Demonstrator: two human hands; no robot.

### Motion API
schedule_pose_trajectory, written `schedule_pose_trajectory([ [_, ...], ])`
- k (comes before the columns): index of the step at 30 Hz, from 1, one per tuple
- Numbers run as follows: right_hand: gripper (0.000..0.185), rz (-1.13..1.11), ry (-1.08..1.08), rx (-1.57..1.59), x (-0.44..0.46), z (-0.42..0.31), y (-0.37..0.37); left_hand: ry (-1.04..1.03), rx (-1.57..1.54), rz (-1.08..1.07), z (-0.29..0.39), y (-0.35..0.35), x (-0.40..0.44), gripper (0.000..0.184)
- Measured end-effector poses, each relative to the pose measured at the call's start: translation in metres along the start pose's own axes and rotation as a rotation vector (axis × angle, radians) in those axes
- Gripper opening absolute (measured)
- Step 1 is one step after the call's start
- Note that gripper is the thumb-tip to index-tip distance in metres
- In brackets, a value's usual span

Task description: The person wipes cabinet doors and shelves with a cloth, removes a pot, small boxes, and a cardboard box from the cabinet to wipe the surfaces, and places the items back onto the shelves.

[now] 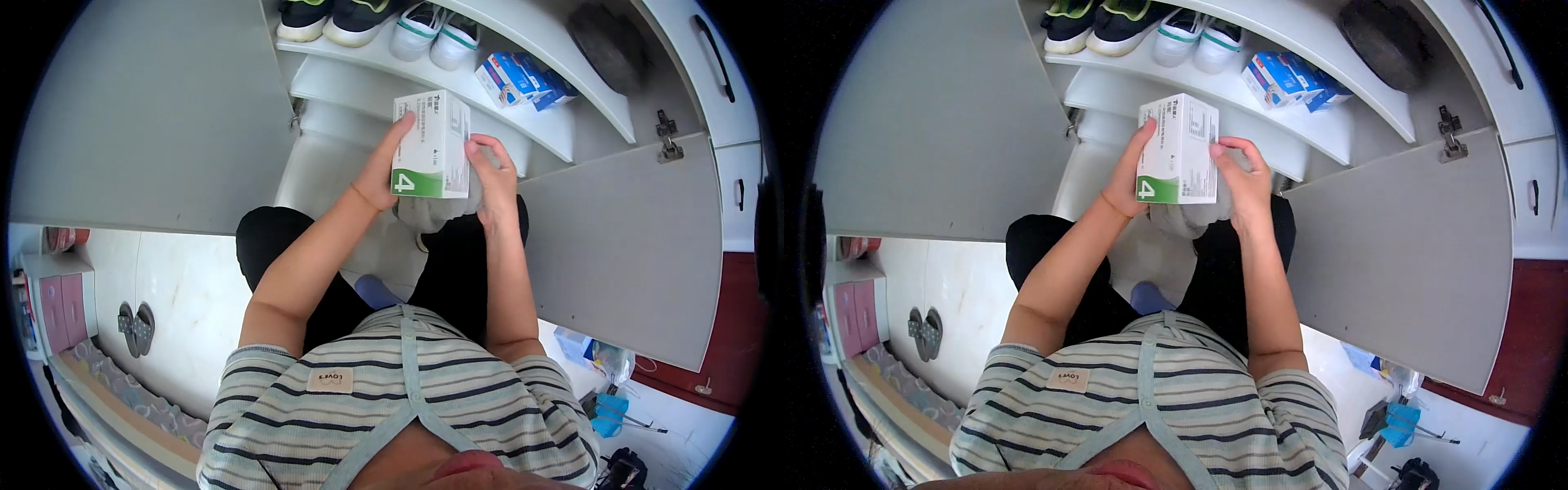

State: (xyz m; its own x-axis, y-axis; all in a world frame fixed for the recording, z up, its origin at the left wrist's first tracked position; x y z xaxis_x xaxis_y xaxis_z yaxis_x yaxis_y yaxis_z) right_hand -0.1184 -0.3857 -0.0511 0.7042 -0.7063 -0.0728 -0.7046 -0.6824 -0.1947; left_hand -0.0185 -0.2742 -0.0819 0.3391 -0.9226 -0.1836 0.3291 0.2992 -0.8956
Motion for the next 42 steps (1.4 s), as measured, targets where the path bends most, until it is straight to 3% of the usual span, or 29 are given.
schedule_pose_trajectory([
  [2, 0.017, 0.154, 0.107, -0.154, -0.002, -0.015, 0.01, -0.084, 0.022, 0.06, 0.013, 0.0, -0.002, 0.048],
  [7, 0.019, 0.219, 0.412, 0.019, -0.022, -0.064, 0.008, -0.29, 0.173, 0.171, 0.032, 0.017, 0.006, 0.05],
  [9, 0.023, 0.162, 0.922, -0.427, -0.046, -0.087, -0.023, -0.283, 0.331, 0.26, 0.022, 0.022, 0.01, 0.052],
  [10, 0.027, 0.094, 1.073, -0.547, -0.055, -0.091, -0.041, -0.282, 0.486, 0.352, 0.017, 0.021, 0.01, 0.055],
  [11, 0.032, -0.028, 1.171, -0.683, -0.053, -0.084, -0.054, -0.265, 0.403, 0.272, 0.01, 0.017, 0.011, 0.059],
  [12, 0.038, -0.136, 1.131, -0.804, -0.047, -0.07, -0.067, -0.252, 0.409, 0.255, -0.009, 0.018, 0.024, 0.059],
  [13, 0.043, -0.264, 1.148, -1.016, -0.042, -0.065, -0.082, -0.573, 0.152, 0.101, -0.027, 0.015, 0.038, 0.059],
  [14, 0.043, -0.243, 1.147, -1.026, -0.042, -0.063, -0.086, -0.878, -0.123, -0.057, -0.035, 0.015, 0.039, 0.059],
  [15, 0.044, -0.264, 1.194, -1.08, -0.044, -0.059, -0.09, -0.868, -0.124, -0.069, -0.031, 0.016, 0.036, 0.059],
  [18, 0.042, -0.257, 1.251, -1.102, -0.037, -0.056, -0.08, -0.622, 0.795, 0.058, -0.003, 0.016, 0.02, 0.062],
  [21, 0.037, -0.178, 1.238, -1.055, -0.029, -0.057, -0.063, -0.439, 0.685, 0.155, 0.0, 0.008, 0.003, 0.062],
  [26, 0.029, -0.071, 1.176, -0.98, -0.009, -0.073, -0.045, -0.437, 0.838, 0.186, -0.003, -0.001, 0.005, 0.057],
  [28, 0.025, 0.069, 1.083, -0.897, 0.01, -0.084, -0.025, -0.426, 0.869, 0.197, -0.001, -0.007, 0.003, 0.054],
  [30, 0.024, 0.222, 1.037, -0.893, 0.034, -0.087, 0.006, -0.19, 0.459, 0.077, 0.0, -0.012, -0.005, 0.051],
  [31, 0.024, 0.213, 1.033, -0.881, 0.031, -0.09, 0.01, -0.195, 0.428, 0.036, 0.006, -0.017, -0.01, 0.05],
  [33, 0.023, 0.308, 0.755, -0.478, 0.025, -0.09, 0.024, -0.194, 0.266, 0.023, 0.015, -0.017, -0.012, 0.051],
  [35, 0.024, 0.288, 0.747, -0.459, 0.011, -0.081, 0.013, -0.14, 0.025, -0.087, 0.015, -0.014, -0.011, 0.053],
  [38, 0.026, 0.219, 0.713, -0.34, -0.001, -0.058, -0.016, -0.096, -0.138, -0.163, 0.001, -0.016, -0.009, 0.055],
  [41, 0.027, 0.126, 0.578, -0.309, 0.014, -0.027, -0.018, -0.077, -0.109, -0.235, -0.005, -0.014, -0.012, 0.056],
  [42, 0.029, 0.034, 0.602, -0.467, 0.025, -0.017, -0.013, -0.086, -0.111, -0.236, -0.007, -0.009, -0.011, 0.056],
])
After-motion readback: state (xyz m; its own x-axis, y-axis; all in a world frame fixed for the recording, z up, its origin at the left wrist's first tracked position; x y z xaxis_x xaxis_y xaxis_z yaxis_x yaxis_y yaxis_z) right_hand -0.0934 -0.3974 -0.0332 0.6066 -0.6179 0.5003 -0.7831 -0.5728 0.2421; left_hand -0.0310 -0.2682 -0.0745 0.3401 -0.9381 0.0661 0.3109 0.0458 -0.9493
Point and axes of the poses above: each hand's wrist, its own x-axis towards the middle knuckle, its own y-axis out of the back of the hand, z = x × y, the point moved 4 cm from there along x, towards the middle knuckle, and after that the axes turned 7 degrees about y, right-handed, at the moved point
